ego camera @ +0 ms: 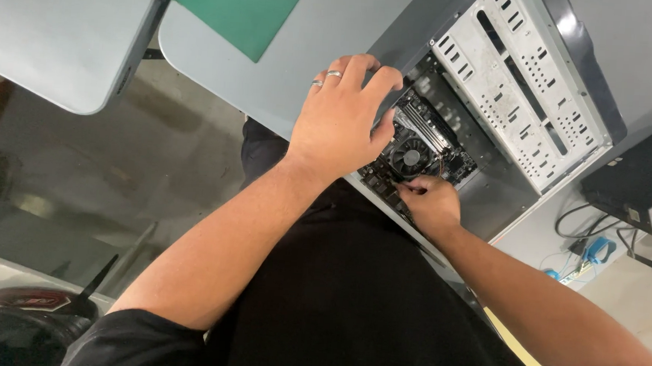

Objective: Connecting internal power and data cables to a computer motherboard inside a PC case

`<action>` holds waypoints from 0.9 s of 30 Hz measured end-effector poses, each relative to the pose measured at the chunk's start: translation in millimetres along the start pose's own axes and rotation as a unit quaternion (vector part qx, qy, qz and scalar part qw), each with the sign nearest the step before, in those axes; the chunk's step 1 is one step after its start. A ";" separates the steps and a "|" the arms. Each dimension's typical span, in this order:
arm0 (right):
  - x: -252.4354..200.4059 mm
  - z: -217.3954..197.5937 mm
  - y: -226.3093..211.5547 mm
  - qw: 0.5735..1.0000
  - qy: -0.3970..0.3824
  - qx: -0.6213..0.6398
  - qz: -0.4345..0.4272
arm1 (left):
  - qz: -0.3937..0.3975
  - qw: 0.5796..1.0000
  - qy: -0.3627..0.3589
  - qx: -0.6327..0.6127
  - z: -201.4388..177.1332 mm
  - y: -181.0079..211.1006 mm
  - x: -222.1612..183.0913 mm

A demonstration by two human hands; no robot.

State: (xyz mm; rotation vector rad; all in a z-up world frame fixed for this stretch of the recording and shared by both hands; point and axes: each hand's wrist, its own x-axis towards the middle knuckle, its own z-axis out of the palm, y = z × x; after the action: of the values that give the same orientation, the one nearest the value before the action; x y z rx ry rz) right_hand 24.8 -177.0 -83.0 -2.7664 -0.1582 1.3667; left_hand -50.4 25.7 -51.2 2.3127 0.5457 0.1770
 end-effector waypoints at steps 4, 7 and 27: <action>-2.3 -1.6 11.3 0.998 0.014 -0.033 -0.047 | 0.001 1.000 0.004 -0.005 2.6 -1.9 -1.4; 4.3 -1.9 32.2 0.997 0.042 0.017 -0.069 | 0.022 0.998 0.029 0.049 2.8 -2.3 -4.4; -9.9 -43.3 33.2 0.866 0.242 0.269 -0.346 | -0.271 0.768 -0.376 -0.442 81.5 48.8 18.6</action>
State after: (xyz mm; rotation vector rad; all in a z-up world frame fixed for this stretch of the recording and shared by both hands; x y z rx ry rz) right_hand 55.5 -211.3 -51.9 -2.1403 -0.5712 0.4277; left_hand 5.5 -49.3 -76.1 1.0725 0.5140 -0.6305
